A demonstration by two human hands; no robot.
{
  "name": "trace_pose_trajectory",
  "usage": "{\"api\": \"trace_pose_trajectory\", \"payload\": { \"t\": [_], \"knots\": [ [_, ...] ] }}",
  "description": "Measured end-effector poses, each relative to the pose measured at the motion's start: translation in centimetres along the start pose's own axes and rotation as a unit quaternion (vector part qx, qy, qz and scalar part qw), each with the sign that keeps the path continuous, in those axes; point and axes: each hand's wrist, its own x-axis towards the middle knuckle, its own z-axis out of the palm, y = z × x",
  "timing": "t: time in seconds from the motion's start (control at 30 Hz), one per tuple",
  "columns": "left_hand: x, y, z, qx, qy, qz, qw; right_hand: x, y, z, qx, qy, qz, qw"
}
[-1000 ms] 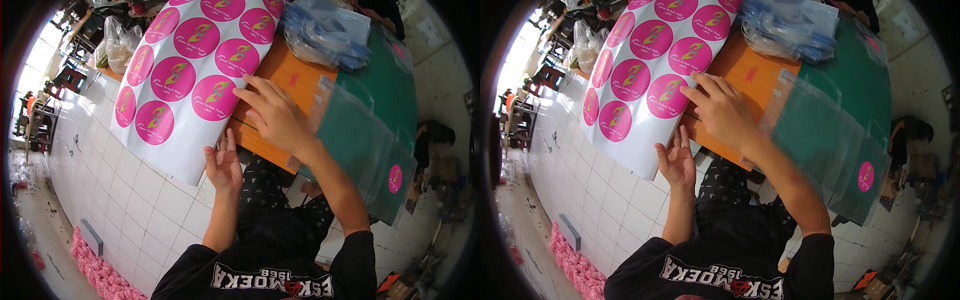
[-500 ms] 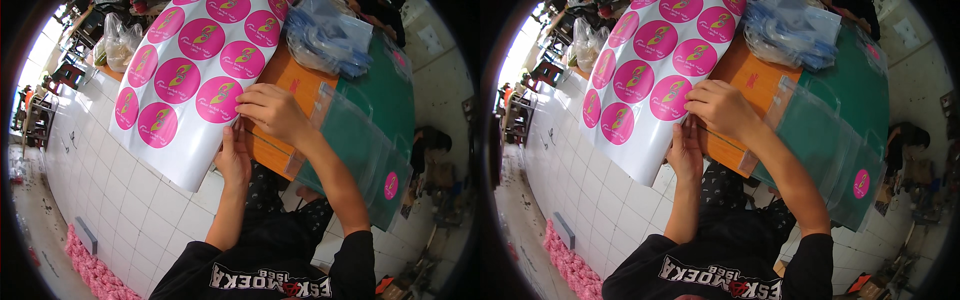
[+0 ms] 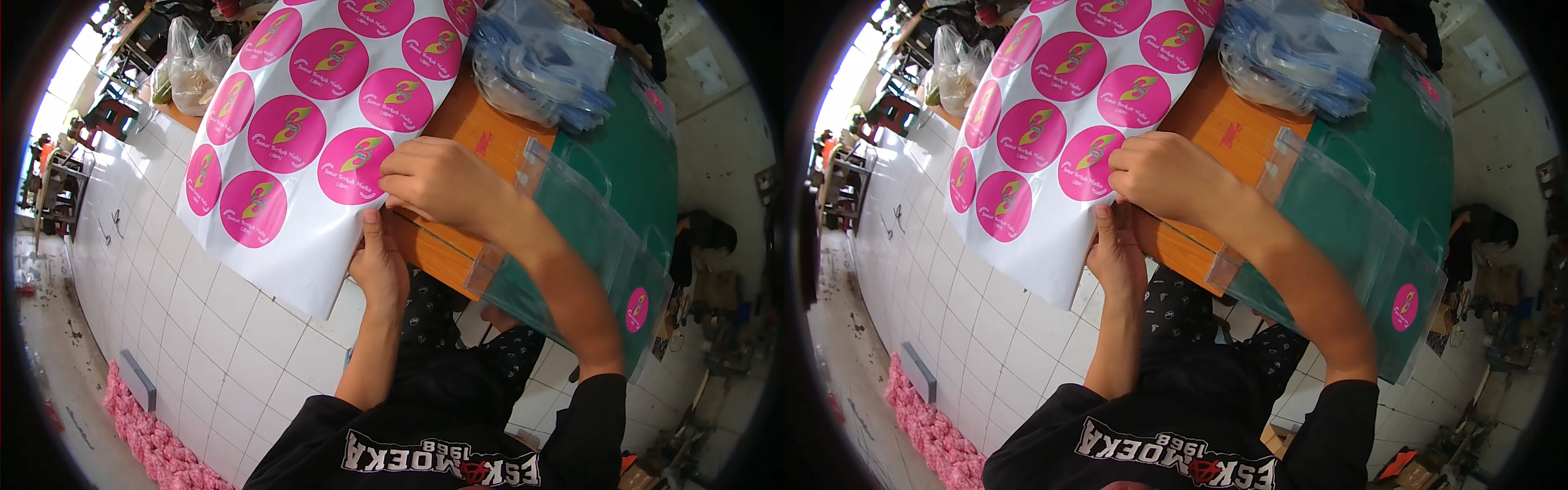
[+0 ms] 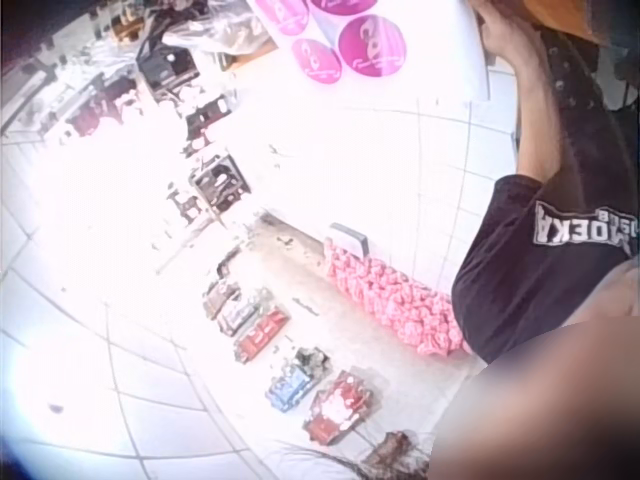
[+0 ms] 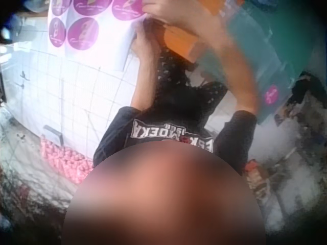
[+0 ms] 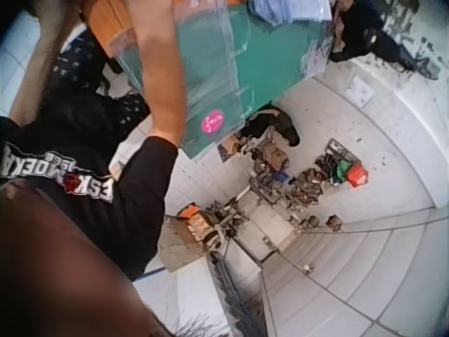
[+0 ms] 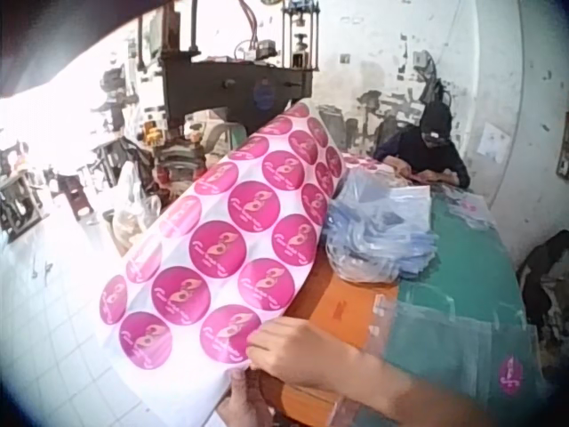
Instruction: The person peels circular pink labels from a sheet and applies them to clear plastic bags.
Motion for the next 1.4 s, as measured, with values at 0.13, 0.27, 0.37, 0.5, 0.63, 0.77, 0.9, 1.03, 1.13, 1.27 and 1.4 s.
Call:
{"api": "trace_pose_trajectory", "payload": {
  "t": [0.13, 0.27, 0.37, 0.5, 0.63, 0.77, 0.9, 1.03, 1.13, 1.27, 1.4],
  "knots": [
    [0.0, 0.2, 0.0, 0.065, 0.007, 0.031, 0.997, 0.6, 0.0, -0.4, -0.001, -0.042, 0.006, 0.999],
    [-0.4, 0.4, 1.0, 0.087, 0.042, 0.04, 0.995, 0.7, -0.3, -0.1, -0.037, -0.027, -0.029, 0.999],
    [-0.7, 0.7, 1.1, 0.144, 0.077, 0.034, 0.986, 0.7, -0.7, 0.6, -0.133, 0.018, -0.091, 0.987],
    [-0.6, 0.6, 0.6, 0.162, 0.051, 0.044, 0.984, 0.5, -1.1, 1.5, -0.185, 0.037, -0.118, 0.975],
    [-0.7, 0.4, 0.9, 0.185, 0.079, 0.053, 0.978, 0.3, -1.1, 1.5, -0.199, 0.038, -0.131, 0.97],
    [-0.7, 0.4, 0.8, 0.16, 0.075, 0.048, 0.983, -0.1, -0.6, 1.4, -0.136, 0.029, -0.1, 0.985],
    [-0.7, 0.5, 0.9, 0.139, 0.036, 0.06, 0.988, -0.5, 0.1, 0.7, 0.021, 0.078, -0.033, 0.996],
    [-0.1, 0.4, 1.6, 0.143, 0.029, 0.065, 0.987, -0.7, 0.2, 0.5, 0.056, 0.065, -0.002, 0.996],
    [0.1, 0.4, 2.7, 0.069, 0.042, 0.09, 0.993, -0.8, -0.1, 0.1, 0.111, 0.047, 0.037, 0.992],
    [0.1, -0.2, 2.6, 0.108, 0.055, 0.09, 0.989, -0.8, 0.1, 0.4, 0.124, 0.052, 0.049, 0.99],
    [0.3, -0.5, 2.5, 0.145, 0.045, 0.134, 0.979, -0.4, 0.2, 0.6, 0.113, 0.07, 0.034, 0.99]
  ]
}}
